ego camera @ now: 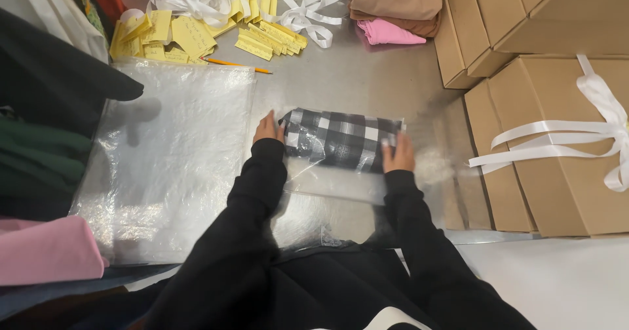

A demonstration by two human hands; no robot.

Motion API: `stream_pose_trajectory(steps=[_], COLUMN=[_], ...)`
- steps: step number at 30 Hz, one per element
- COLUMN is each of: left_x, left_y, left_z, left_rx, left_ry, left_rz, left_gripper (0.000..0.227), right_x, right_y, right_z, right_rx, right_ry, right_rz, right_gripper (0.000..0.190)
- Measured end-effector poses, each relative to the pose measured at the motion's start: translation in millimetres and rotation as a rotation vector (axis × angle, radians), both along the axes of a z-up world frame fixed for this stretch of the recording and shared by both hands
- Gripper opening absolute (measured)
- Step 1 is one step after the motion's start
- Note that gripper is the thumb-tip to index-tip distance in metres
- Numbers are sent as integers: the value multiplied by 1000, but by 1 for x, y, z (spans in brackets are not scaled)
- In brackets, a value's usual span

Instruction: The person places a plastic-wrapped folded garment into a cardboard box, closes the lid, and ties a white ribbon around the box to secure it. The person then adjusts the ribbon and ties a neat bow on top of the box.

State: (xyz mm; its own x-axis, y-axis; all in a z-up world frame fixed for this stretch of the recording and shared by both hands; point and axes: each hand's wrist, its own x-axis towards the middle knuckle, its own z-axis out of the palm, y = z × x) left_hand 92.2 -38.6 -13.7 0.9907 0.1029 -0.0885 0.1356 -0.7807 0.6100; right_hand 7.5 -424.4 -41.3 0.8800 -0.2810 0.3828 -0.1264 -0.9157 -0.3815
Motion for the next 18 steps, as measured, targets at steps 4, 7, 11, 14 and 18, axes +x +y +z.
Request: stream_pose_trajectory(steps=[4, 7, 11, 14, 18], left_x=[25, 28, 14, 0, -22], left_y=[8, 9, 12, 29, 101], left_z=[-58, -66, -48, -10, 20], left_rx=[-84, -97, -408, -505, -531], left_ry=[112, 380, 243, 50, -267], left_rz=[164, 191, 104, 191, 330], left_gripper=[65, 61, 32, 26, 22], right_x=[14, 17, 33, 49, 73], right_y=[-87, -89, -99, -70, 6], right_z=[-65, -48, -64, -46, -4], right_rx=[173, 408, 713, 641, 734], right_ry=[139, 614, 560, 395, 300], right_rz=[-296, -421, -266, -148, 192], right_gripper=[55, 63, 52, 40, 24])
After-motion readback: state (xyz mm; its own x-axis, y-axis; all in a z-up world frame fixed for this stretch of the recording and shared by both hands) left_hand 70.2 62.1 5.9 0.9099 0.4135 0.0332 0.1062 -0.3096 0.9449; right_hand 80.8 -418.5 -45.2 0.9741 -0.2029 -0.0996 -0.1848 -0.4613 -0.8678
